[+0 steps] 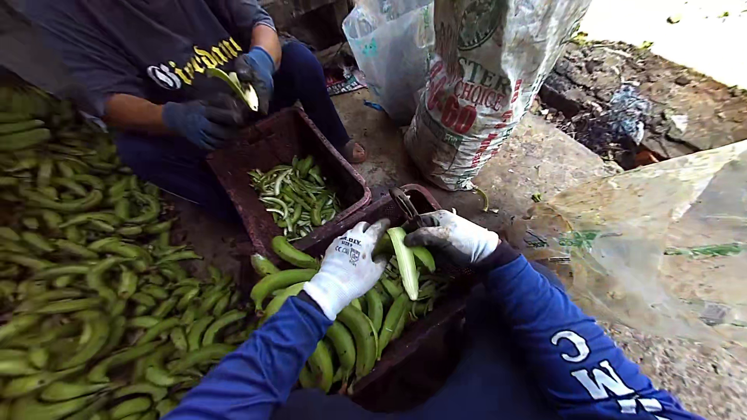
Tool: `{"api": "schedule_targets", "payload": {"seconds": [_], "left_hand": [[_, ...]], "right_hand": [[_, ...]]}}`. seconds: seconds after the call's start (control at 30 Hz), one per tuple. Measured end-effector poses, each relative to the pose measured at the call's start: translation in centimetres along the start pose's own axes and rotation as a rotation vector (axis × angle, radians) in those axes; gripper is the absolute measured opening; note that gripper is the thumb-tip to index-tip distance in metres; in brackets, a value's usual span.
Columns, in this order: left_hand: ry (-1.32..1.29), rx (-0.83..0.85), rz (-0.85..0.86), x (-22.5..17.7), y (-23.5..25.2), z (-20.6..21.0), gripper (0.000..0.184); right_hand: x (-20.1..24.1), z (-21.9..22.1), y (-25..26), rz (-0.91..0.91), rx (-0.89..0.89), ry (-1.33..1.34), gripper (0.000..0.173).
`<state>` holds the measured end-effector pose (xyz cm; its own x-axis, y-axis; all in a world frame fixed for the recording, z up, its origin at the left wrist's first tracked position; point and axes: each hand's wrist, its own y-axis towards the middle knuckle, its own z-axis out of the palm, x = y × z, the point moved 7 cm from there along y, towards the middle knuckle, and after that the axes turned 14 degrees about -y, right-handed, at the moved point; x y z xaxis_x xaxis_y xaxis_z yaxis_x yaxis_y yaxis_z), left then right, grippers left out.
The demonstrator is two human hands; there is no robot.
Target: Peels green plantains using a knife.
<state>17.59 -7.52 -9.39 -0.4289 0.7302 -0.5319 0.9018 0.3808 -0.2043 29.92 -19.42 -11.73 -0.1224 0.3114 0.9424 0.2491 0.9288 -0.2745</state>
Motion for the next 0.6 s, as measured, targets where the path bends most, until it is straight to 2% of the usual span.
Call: {"api": "schedule_targets", "payload": {"seconds": [0.07, 0.17, 0.23, 0.3, 0.37, 0.47, 0.53, 0.6], "left_hand": [[0.088, 0.015, -0.099, 0.6, -0.2, 0.0, 0.053], [0.113, 0.047, -0.206, 0.7, -0.6, -0.1, 0.055], [0.074, 0.038, -0.236, 0.9, -0.7, -0.1, 0.064], [0.073, 0.02, -0.249, 1.3, -0.7, -0.3, 0.085], [0.118, -0.014, -0.246, 1.4, -0.8, -0.6, 0.094], [0.012, -0.133, -0.236, 0.8, -0.8, -1.3, 0.092], [-0.197, -0.222, -0.189, 0.6, -1.0, -1.7, 0.082], [-0.366, -0.183, -0.146, 1.1, -1.2, -1.5, 0.064]], "right_hand": [[0.0, 0.3, 0.6, 0.003, -0.049, -0.049, 0.021], [0.0, -0.3, 1.5, -0.026, -0.22, -0.166, 0.015], [-0.2, -1.7, 1.4, -0.001, -0.417, -0.25, 0.013], [-0.7, -3.2, 1.3, 0.064, -0.522, -0.297, 0.015], [-1.6, -3.8, 1.3, 0.109, -0.503, -0.264, 0.017], [-2.2, -2.3, 1.3, 0.145, -0.338, -0.12, 0.03], [-1.5, -0.6, 0.9, 0.138, -0.213, 0.042, 0.038], [-0.6, 0.1, 0.8, 0.049, -0.231, 0.175, 0.035]]}}
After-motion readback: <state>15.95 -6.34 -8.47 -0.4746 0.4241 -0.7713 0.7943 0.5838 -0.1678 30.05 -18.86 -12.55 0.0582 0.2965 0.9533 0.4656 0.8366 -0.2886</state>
